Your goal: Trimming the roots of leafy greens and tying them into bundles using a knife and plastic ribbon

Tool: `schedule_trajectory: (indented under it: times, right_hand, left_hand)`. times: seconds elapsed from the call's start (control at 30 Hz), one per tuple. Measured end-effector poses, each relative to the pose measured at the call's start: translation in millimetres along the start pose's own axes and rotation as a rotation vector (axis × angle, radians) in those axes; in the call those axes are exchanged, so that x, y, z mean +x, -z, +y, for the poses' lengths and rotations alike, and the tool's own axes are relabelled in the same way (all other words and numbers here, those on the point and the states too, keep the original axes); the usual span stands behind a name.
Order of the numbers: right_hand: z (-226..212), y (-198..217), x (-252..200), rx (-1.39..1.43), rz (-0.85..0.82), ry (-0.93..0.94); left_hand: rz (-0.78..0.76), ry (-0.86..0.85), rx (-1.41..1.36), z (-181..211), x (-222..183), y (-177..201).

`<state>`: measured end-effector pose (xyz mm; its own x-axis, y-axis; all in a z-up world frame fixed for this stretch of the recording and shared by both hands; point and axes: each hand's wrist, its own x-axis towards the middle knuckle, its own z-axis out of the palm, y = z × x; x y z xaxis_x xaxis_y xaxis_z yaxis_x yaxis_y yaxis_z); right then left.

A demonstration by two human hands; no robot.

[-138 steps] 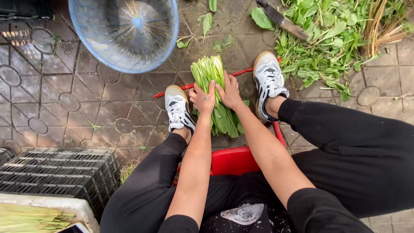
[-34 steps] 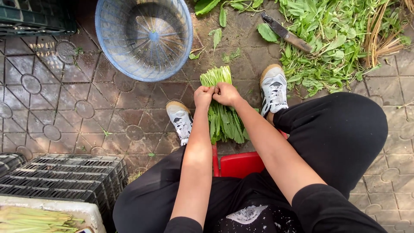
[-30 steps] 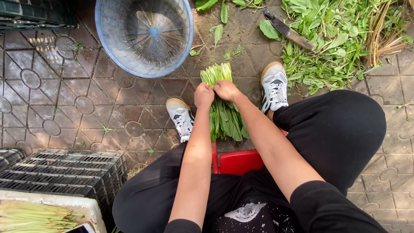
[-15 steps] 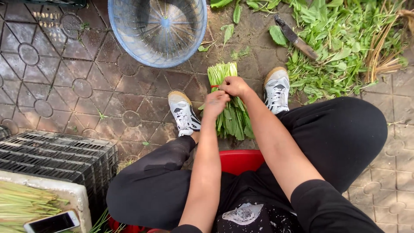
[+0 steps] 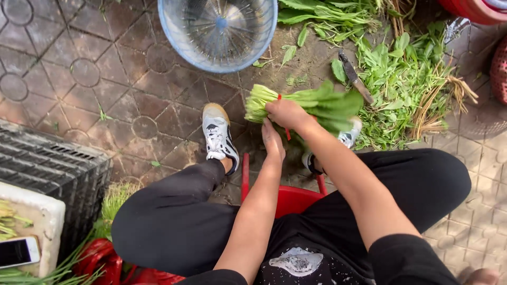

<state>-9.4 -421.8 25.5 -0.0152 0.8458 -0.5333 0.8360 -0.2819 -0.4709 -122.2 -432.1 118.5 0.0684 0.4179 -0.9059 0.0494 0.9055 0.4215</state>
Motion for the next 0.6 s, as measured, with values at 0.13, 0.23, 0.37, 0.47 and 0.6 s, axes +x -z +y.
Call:
schedule_trajectory:
  times: [0.13, 0.23, 0.37, 0.47, 0.6]
  right_hand:
    - [53, -73, 18, -0.206, -0.127, -0.037]
    - [59, -80, 13, -0.211, 0.021, -0.032]
    - [51, -102, 4, -0.42, 0.288, -0.027]
    - [26, -83, -7, -0.587, 0.475, -0.029]
    - [13, -104, -2, -0.719, 0.561, -0.018]
  left_hand:
    - [0.179, -0.136, 0.524, -86, 107, 49]
    - [0.302, -0.482, 1.047, -6, 89, 40]
    - [-0.238, -0.951, 1.754, 47, 109, 20]
    - [-0.343, -1.162, 1.893, 41, 132, 21]
    - [-0.1, -1.581, 1.792, -5, 190, 39]
